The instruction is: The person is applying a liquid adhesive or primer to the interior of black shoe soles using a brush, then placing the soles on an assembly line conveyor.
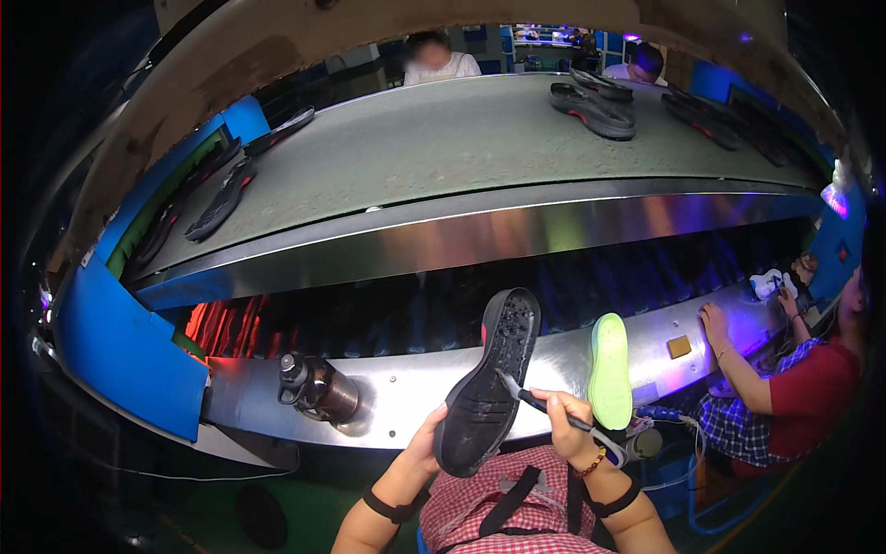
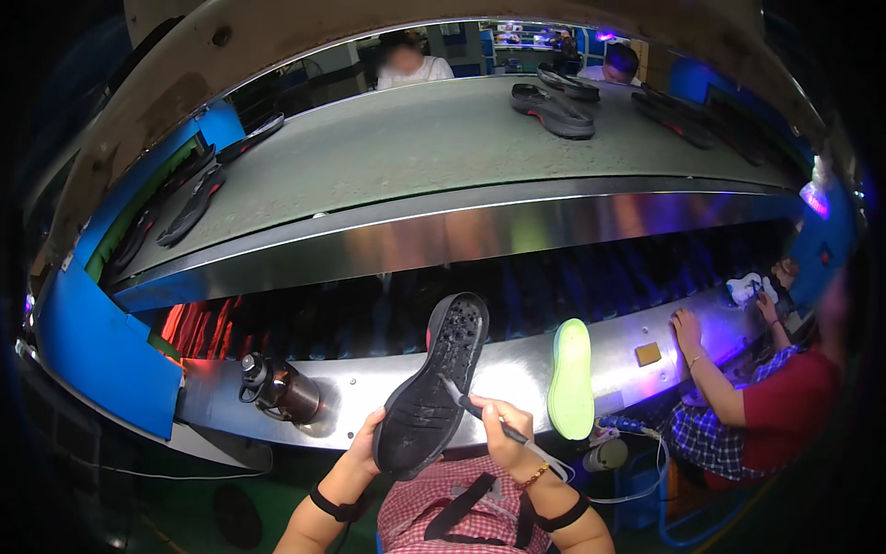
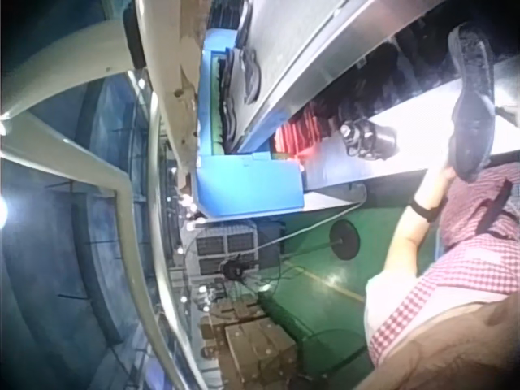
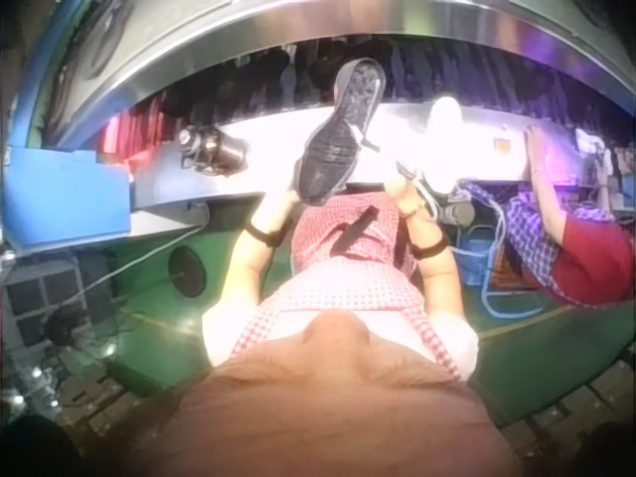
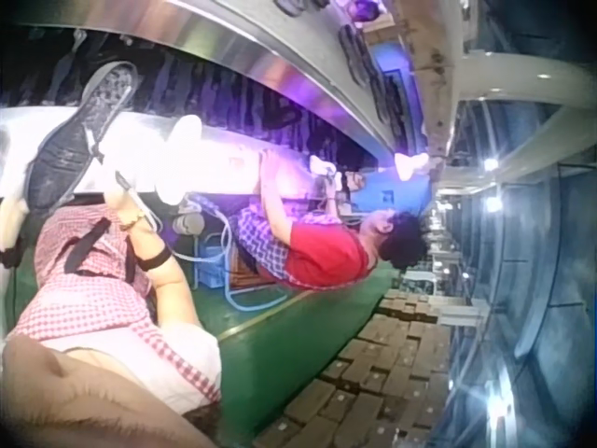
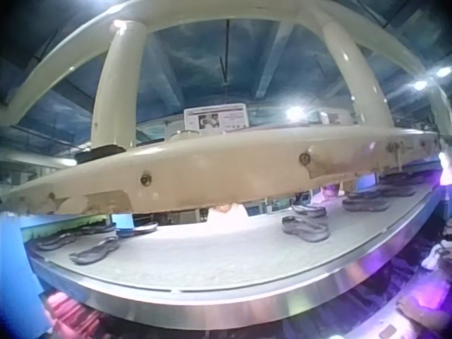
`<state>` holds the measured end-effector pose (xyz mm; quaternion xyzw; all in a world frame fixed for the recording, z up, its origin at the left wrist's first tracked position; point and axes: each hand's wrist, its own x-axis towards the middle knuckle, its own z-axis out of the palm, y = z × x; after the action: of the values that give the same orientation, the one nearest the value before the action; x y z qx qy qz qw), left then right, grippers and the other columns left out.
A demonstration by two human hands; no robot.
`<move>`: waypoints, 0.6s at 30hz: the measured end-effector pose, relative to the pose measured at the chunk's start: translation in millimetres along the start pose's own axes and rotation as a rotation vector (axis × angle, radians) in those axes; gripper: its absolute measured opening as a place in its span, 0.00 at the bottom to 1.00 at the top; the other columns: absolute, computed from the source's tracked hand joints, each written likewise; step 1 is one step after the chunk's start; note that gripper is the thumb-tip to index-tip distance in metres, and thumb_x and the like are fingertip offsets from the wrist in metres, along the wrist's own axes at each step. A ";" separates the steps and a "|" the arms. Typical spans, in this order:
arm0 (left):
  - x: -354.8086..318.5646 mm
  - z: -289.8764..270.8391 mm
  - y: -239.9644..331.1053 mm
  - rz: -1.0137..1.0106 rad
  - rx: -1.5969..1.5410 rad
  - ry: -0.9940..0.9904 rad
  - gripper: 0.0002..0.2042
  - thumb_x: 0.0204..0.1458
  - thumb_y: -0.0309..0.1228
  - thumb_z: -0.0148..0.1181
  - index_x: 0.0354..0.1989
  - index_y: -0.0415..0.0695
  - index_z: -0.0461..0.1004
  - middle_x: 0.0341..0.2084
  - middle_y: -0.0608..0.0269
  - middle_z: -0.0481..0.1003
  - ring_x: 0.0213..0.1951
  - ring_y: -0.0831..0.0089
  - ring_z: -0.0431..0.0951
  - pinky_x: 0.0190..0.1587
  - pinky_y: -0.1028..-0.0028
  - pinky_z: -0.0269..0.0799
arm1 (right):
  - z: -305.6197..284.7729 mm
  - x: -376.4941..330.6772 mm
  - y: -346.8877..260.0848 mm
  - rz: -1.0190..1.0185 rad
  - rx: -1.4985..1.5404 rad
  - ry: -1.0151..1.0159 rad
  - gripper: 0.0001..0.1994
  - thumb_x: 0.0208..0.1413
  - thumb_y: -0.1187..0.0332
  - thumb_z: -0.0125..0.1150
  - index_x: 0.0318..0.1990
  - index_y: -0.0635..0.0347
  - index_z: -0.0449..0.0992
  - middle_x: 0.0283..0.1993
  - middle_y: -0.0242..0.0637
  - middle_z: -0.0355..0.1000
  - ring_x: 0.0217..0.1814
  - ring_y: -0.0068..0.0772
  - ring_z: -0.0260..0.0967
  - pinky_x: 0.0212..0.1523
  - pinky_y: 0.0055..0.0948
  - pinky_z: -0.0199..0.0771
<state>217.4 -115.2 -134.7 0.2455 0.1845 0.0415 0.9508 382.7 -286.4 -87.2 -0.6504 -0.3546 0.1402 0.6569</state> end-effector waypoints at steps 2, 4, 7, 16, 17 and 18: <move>0.7 0.4 0.4 -0.010 -0.039 -0.037 0.32 0.55 0.49 0.48 0.63 0.40 0.58 0.57 0.45 0.66 0.55 0.50 0.70 0.57 0.44 0.63 | 3.4 -2.0 3.5 -0.097 -0.122 -0.010 0.12 0.57 0.72 0.49 0.39 0.73 0.78 0.37 0.50 0.77 0.40 0.39 0.77 0.44 0.30 0.74; 0.5 0.6 1.6 0.000 -0.012 -0.017 0.31 0.55 0.49 0.48 0.62 0.39 0.59 0.57 0.46 0.66 0.55 0.51 0.71 0.57 0.46 0.64 | 9.3 -4.4 5.0 -0.318 -0.251 -0.016 0.11 0.55 0.74 0.50 0.37 0.72 0.78 0.37 0.52 0.77 0.39 0.44 0.77 0.44 0.32 0.75; -0.5 -0.4 2.4 0.007 0.010 0.026 0.30 0.56 0.47 0.48 0.61 0.37 0.60 0.56 0.46 0.67 0.54 0.55 0.72 0.58 0.52 0.66 | 17.7 -13.0 1.9 -0.438 -0.442 -0.075 0.10 0.47 0.75 0.55 0.36 0.70 0.77 0.39 0.52 0.76 0.33 0.45 0.75 0.38 0.33 0.75; 0.6 -10.2 -1.9 -0.075 -0.207 -0.089 0.22 0.61 0.40 0.47 0.57 0.36 0.64 0.51 0.48 0.72 0.49 0.61 0.76 0.53 0.63 0.73 | 27.3 -33.6 -4.0 -0.503 -0.519 -0.146 0.12 0.42 0.72 0.60 0.36 0.67 0.77 0.38 0.51 0.76 0.28 0.40 0.73 0.32 0.32 0.74; 0.5 -10.4 -2.1 -0.060 -0.215 -0.112 0.22 0.61 0.40 0.47 0.57 0.35 0.63 0.50 0.48 0.72 0.48 0.62 0.77 0.52 0.64 0.74 | 27.0 -37.0 -5.7 -0.511 -0.499 -0.186 0.12 0.41 0.73 0.60 0.35 0.67 0.77 0.37 0.50 0.76 0.27 0.41 0.73 0.32 0.32 0.74; 0.7 -10.1 -1.8 -0.054 -0.230 -0.123 0.22 0.61 0.39 0.48 0.57 0.35 0.63 0.50 0.49 0.72 0.48 0.62 0.77 0.51 0.64 0.75 | 26.5 -38.8 -7.2 -0.541 -0.463 -0.220 0.10 0.41 0.74 0.60 0.34 0.67 0.78 0.37 0.50 0.76 0.28 0.42 0.73 0.33 0.33 0.74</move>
<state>214.3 -112.1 -144.0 0.1320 0.1266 0.0218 0.9829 336.0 -292.3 -93.8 -0.6454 -0.6046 -0.0534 0.4637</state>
